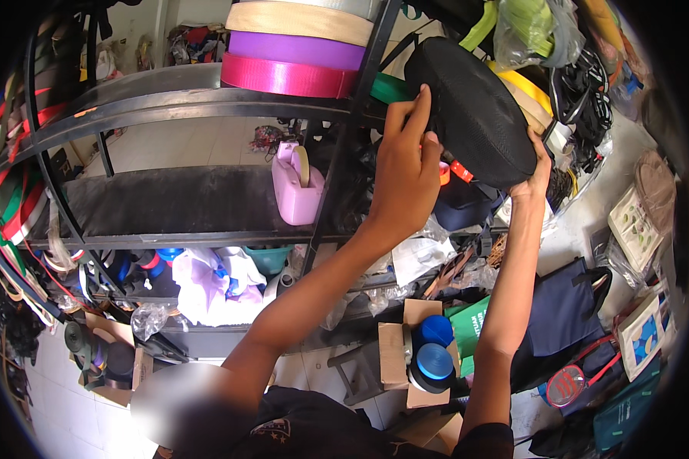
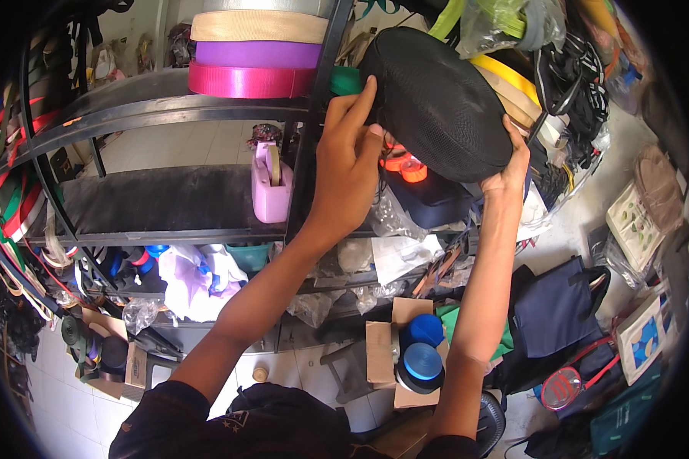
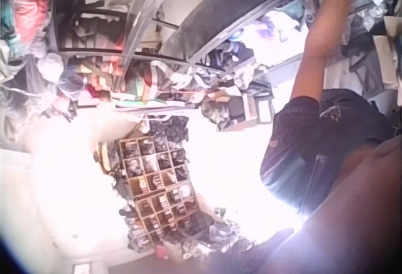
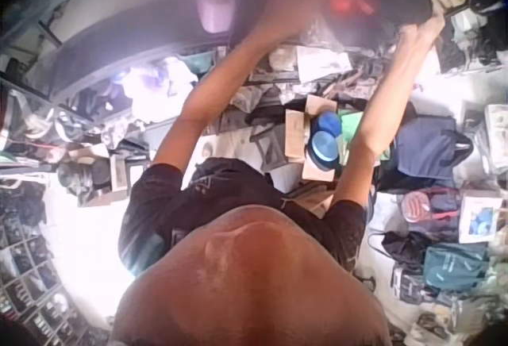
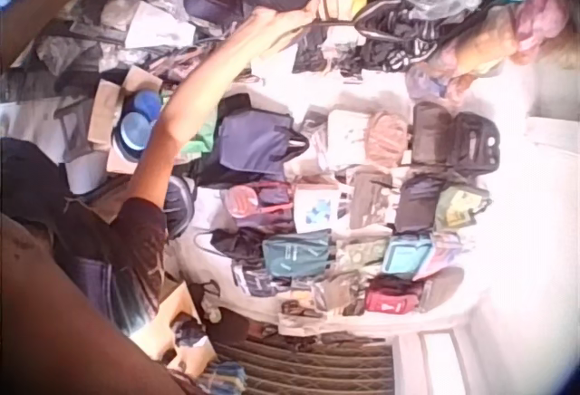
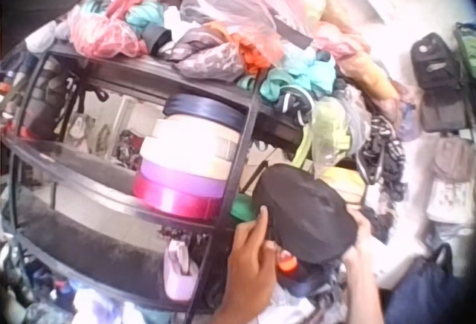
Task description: The person takes several ribbon reels of different colors out of boxes and places them onto a storage shelf.
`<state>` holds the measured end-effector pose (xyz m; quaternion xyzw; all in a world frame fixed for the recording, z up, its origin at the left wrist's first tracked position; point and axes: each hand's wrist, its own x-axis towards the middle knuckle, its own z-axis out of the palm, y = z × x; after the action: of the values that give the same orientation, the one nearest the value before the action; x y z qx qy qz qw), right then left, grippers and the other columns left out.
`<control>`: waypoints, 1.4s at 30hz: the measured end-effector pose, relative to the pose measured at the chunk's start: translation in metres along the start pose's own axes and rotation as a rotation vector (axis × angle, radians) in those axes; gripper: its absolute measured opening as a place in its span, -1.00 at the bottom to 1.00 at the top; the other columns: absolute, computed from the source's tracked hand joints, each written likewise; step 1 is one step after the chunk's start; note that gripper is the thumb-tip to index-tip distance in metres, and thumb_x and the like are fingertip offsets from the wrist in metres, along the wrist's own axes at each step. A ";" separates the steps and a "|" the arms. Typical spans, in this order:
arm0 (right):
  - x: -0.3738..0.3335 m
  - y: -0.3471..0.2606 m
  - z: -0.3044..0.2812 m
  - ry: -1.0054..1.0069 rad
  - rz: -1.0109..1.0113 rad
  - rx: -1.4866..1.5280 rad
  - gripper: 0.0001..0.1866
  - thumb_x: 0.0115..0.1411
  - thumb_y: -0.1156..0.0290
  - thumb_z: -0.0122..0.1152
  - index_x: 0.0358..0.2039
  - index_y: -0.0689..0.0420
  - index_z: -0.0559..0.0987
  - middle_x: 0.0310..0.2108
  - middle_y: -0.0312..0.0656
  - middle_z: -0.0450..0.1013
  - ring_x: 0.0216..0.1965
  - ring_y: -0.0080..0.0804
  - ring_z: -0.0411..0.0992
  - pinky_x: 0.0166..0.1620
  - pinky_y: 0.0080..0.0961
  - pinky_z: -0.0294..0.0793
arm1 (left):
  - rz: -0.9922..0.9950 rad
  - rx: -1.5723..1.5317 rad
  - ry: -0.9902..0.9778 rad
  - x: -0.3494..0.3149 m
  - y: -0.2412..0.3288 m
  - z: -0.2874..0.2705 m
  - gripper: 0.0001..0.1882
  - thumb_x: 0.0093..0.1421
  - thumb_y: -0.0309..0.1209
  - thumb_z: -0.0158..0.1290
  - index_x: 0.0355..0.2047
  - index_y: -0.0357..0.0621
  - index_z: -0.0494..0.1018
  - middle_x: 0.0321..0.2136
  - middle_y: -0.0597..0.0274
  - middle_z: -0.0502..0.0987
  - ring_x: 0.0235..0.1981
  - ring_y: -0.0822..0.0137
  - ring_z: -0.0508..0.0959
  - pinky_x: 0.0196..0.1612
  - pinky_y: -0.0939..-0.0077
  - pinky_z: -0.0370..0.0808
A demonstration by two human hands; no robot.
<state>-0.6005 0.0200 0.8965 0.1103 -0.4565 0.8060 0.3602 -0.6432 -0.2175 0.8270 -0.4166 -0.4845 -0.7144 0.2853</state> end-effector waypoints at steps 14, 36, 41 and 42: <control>0.119 0.053 0.026 0.066 0.135 -0.369 -0.69 0.25 0.16 -0.08 -0.22 0.08 0.54 -0.35 -0.24 0.56 -0.37 -0.31 0.53 -0.23 -0.34 0.54 | -0.074 0.230 0.151 0.040 -0.047 0.009 -0.34 0.29 -0.38 -0.04 0.29 -0.42 0.00 0.08 0.02 0.22 -0.54 0.33 0.55 -0.53 0.52 0.53; 0.134 0.064 0.011 0.214 -0.248 -1.514 0.10 0.11 -0.51 -0.67 0.13 0.22 0.43 0.07 0.23 0.38 0.15 0.15 0.29 0.21 -0.22 0.16 | -0.257 0.702 0.153 0.053 -0.043 0.033 -0.08 0.15 -0.13 0.14 0.24 -0.57 -0.06 0.23 -0.33 0.11 -0.06 -0.22 0.49 -0.01 0.07 0.43; 0.098 0.078 0.027 -0.129 -0.417 -0.801 -0.11 0.23 -0.32 -0.20 0.18 0.30 0.35 0.17 0.10 0.30 0.23 -0.21 0.21 0.26 -0.35 0.07 | -0.259 0.831 0.128 0.003 -0.034 0.019 -0.20 0.14 -0.22 0.17 0.23 -0.47 0.09 0.11 -0.19 0.36 -0.11 -0.03 0.56 -0.13 0.20 0.50; 0.093 0.077 0.027 -0.139 -0.420 -0.787 -0.11 0.23 -0.32 -0.20 0.18 0.30 0.35 0.17 0.10 0.30 0.23 -0.21 0.21 0.26 -0.35 0.07 | -0.170 0.933 0.153 -0.012 -0.024 0.011 -0.29 0.13 -0.27 0.18 0.19 -0.40 0.19 0.08 -0.12 0.41 -0.12 0.01 0.58 -0.16 0.26 0.51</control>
<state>-0.7235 0.0175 0.9086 0.1092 -0.7189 0.4713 0.4991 -0.6532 -0.1986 0.8072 -0.1492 -0.7634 -0.4702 0.4170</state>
